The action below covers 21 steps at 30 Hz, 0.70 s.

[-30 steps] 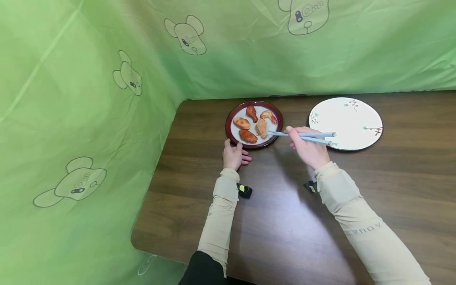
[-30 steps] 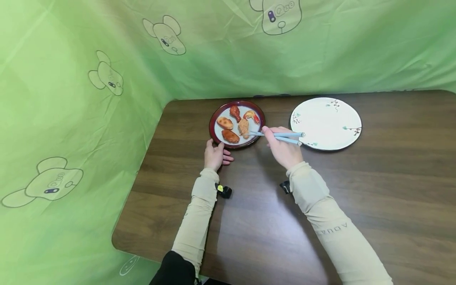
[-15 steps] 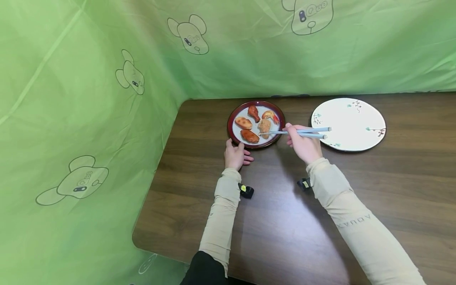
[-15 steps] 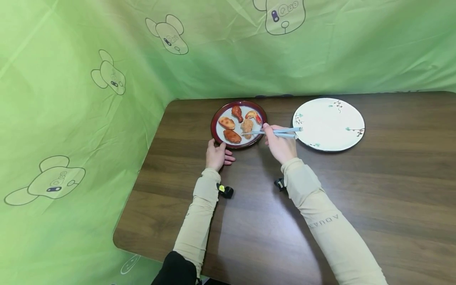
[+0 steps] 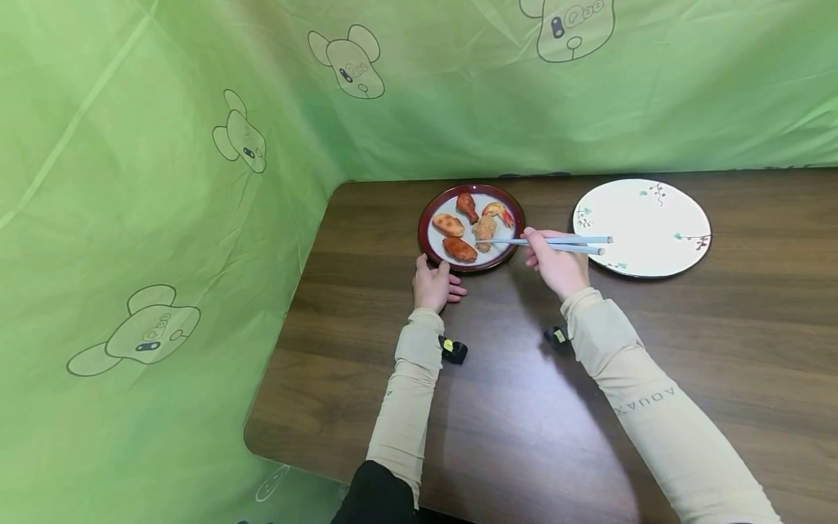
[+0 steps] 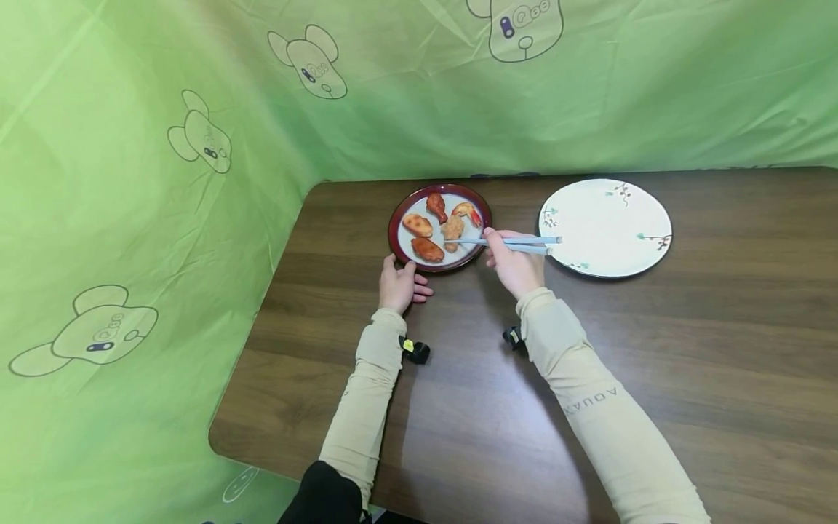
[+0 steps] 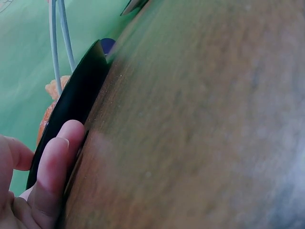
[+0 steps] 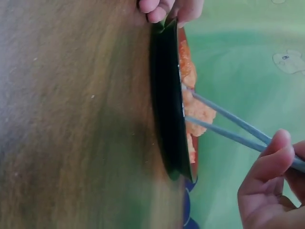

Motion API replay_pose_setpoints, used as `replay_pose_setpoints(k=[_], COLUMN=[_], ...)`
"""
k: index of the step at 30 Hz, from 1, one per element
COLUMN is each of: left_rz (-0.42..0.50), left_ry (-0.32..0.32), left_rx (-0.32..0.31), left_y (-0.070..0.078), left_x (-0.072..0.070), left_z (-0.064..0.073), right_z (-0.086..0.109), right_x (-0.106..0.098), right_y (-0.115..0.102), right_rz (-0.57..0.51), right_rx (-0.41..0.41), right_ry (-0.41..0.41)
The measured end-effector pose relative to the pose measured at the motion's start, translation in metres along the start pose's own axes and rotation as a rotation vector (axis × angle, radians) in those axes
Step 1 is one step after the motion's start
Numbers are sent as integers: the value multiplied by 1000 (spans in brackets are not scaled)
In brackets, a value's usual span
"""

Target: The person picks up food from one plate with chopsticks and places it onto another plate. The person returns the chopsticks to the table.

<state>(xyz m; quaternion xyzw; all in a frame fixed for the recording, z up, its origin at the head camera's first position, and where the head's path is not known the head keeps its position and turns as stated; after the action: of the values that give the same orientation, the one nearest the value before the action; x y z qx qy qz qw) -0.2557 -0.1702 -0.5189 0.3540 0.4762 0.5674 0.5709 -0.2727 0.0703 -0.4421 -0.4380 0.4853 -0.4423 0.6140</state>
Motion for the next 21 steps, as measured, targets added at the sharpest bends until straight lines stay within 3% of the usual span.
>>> replay_pose_setpoints(k=[21], left_rz=[-12], left_ry=[7], left_rx=[-2], left_y=[-2], left_x=[0], left_z=[-1], right_z=[-3], right_x=[-6], right_y=[21], right_rz=[-227], right_rx=[10], right_ry=[25])
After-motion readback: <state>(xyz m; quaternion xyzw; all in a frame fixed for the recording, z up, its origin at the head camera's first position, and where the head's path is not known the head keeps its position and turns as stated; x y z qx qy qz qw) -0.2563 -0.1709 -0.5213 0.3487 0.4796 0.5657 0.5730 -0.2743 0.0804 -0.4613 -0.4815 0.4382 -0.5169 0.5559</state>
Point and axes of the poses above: each hand's wrist, its own z-axis away from the middle knuckle, its own x-axis out of the palm, y = z × x, the point moved 9 cm from there along -z, towards the middle knuckle, and after that the axes turned 9 degrees about -y, right-handed, at the moved point
